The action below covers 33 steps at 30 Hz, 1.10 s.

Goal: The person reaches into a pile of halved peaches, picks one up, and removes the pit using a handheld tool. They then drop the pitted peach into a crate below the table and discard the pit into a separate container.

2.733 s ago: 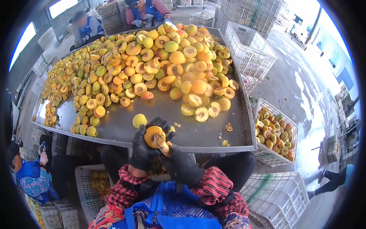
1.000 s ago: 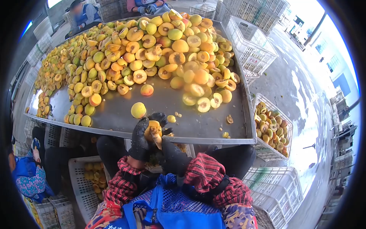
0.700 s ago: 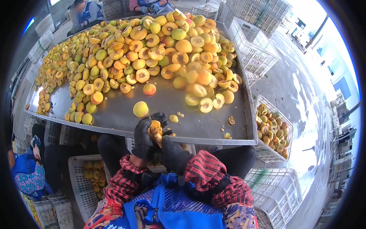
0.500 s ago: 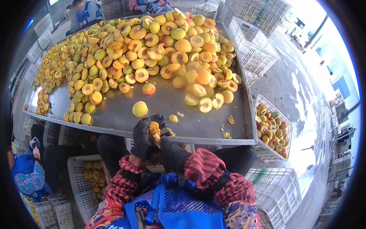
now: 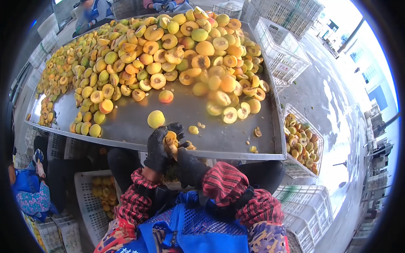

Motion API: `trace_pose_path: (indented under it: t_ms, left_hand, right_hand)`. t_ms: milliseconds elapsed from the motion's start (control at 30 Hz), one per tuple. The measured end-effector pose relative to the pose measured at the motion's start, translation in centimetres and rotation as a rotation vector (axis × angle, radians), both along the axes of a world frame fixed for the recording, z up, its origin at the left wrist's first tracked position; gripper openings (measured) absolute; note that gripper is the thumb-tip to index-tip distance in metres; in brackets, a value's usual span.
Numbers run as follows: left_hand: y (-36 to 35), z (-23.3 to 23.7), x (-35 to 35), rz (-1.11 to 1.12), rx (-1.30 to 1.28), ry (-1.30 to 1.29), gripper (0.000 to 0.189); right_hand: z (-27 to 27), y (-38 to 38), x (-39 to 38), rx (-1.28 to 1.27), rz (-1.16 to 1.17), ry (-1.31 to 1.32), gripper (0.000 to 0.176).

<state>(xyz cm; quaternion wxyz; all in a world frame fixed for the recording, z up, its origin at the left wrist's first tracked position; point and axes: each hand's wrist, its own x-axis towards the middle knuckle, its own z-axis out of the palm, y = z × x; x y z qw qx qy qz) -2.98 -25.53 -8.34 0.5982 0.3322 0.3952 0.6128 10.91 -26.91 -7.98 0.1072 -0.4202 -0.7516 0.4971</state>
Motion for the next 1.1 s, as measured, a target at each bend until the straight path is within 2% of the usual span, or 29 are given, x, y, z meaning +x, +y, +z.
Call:
trace_pose_path:
  t_ms: [67,167,233,333,533,667,767,833,867,967,1067,1100]
  left_hand:
    - [-0.2,-0.1,0.4,0.043,-0.1,-0.414,0.036]
    - [0.2,-0.4,0.6,0.102,-0.049,-0.541,0.039]
    - [0.1,0.2,0.8,0.166,-0.008,-0.522,0.042]
    - [0.4,0.0,1.2,0.236,0.006,-0.533,0.045]
    - [1.1,-0.8,1.2,0.256,0.061,-0.451,0.047]
    - [1.2,0.1,1.2,0.265,0.077,-0.371,0.046]
    - [1.3,0.3,1.2,0.248,0.067,-0.466,0.044]
    - [1.5,-0.5,0.9,0.216,0.051,-0.479,0.042]
    - [1.7,-0.9,0.6,0.2,0.044,-0.485,0.041]
    - [1.9,-1.6,-0.1,0.227,0.061,-0.195,0.039]
    - [2.0,-0.6,-0.5,0.108,-0.029,-0.458,0.038]
    - [2.0,-0.5,-0.6,0.094,-0.044,-0.439,0.037]
  right_hand:
    - [3.3,-0.8,-0.4,-0.185,-0.037,0.058,0.045]
    - [2.2,-1.1,-0.9,0.206,-0.07,0.03,0.034]
    - [5.5,-0.5,-1.7,0.05,-0.137,-0.06,0.035]
    - [5.1,0.3,-2.1,-0.035,-0.161,-0.129,0.036]
    - [6.5,0.9,-1.9,-0.185,-0.175,-0.015,0.036]
    - [5.1,1.4,-1.8,-0.087,-0.099,-0.083,0.037]
    - [3.2,2.0,-1.7,0.041,-0.063,-0.161,0.039]
    - [5.7,2.2,-2.2,-0.158,-0.104,-0.135,0.04]
    - [5.8,2.4,-2.4,-0.181,-0.097,-0.12,0.041]
    - [3.2,2.6,-2.7,-0.1,-0.022,-0.074,0.043]
    - [0.7,3.1,-1.6,-0.27,0.051,0.005,0.041]
    - [1.3,3.1,-1.4,-0.319,0.042,0.061,0.04]
